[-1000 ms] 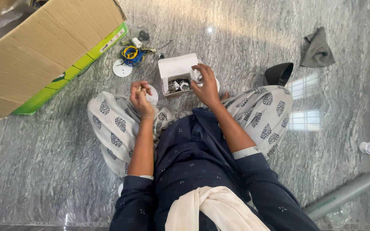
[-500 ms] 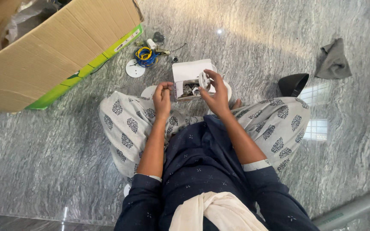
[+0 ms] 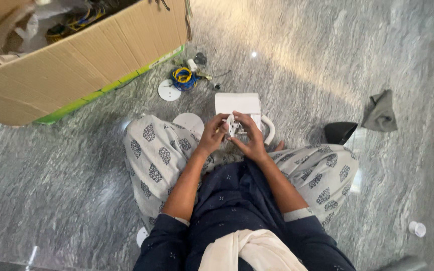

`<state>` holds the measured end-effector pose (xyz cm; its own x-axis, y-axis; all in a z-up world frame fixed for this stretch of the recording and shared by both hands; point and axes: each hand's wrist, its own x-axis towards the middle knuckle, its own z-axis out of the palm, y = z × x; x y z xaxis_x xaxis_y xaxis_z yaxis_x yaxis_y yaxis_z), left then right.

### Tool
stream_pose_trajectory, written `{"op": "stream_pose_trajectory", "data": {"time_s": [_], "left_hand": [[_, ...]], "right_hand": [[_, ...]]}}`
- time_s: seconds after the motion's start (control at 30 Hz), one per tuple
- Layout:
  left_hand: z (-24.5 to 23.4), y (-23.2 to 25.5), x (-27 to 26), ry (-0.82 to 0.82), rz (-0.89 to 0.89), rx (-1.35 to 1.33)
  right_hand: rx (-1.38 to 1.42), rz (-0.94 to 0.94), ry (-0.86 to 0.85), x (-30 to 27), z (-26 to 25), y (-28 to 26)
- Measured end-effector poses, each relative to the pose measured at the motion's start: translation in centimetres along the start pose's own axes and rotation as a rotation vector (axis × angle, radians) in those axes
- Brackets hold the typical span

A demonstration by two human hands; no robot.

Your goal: The person sits on the floor and assembles a ceiling light fixture. They handle a white circular base, a black lampshade, and a small box of components, using a screwdriver to attach parts. The person places the assembled components into a cardboard box.

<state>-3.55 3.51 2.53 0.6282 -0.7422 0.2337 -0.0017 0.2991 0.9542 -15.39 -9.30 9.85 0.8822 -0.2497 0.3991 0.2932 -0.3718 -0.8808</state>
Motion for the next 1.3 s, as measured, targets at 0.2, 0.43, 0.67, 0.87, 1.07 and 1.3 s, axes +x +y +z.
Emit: {"op": "stream_pose_trajectory", "data": {"time_s": [0.2, 0.43, 0.67, 0.87, 1.07, 1.3], "left_hand": [[0.6, -1.0, -0.3, -0.035, -0.107, -0.134], [0.8, -1.3, 0.1, 0.031, -0.209, -0.38], [0.6, 0.2, 0.1, 0.118, -0.047, -0.388], [-2.5, 0.0, 0.4, 0.519, -0.186, -0.391], [-3.2, -1.7, 0.9, 0.698, -0.399, -0.701], [-2.8, -2.4, 1.0, 0.719, -0.593, -0.416]], "right_hand": [[-0.168, -0.073, 0.02, -0.2, -0.2, 1.8], [-0.101, 0.003, 0.034, 0.1, 0.3, 1.0], [-0.249, -0.059, -0.009, 1.0, -0.3, -0.3], [-0.28, 0.309, 0.218, 0.9, -1.4, 2.4], [-0.447, 0.36, 0.151, 0.3, -1.5, 4.1], [-0.639, 0.28, 0.022, 0.1, -1.1, 4.2]]}}
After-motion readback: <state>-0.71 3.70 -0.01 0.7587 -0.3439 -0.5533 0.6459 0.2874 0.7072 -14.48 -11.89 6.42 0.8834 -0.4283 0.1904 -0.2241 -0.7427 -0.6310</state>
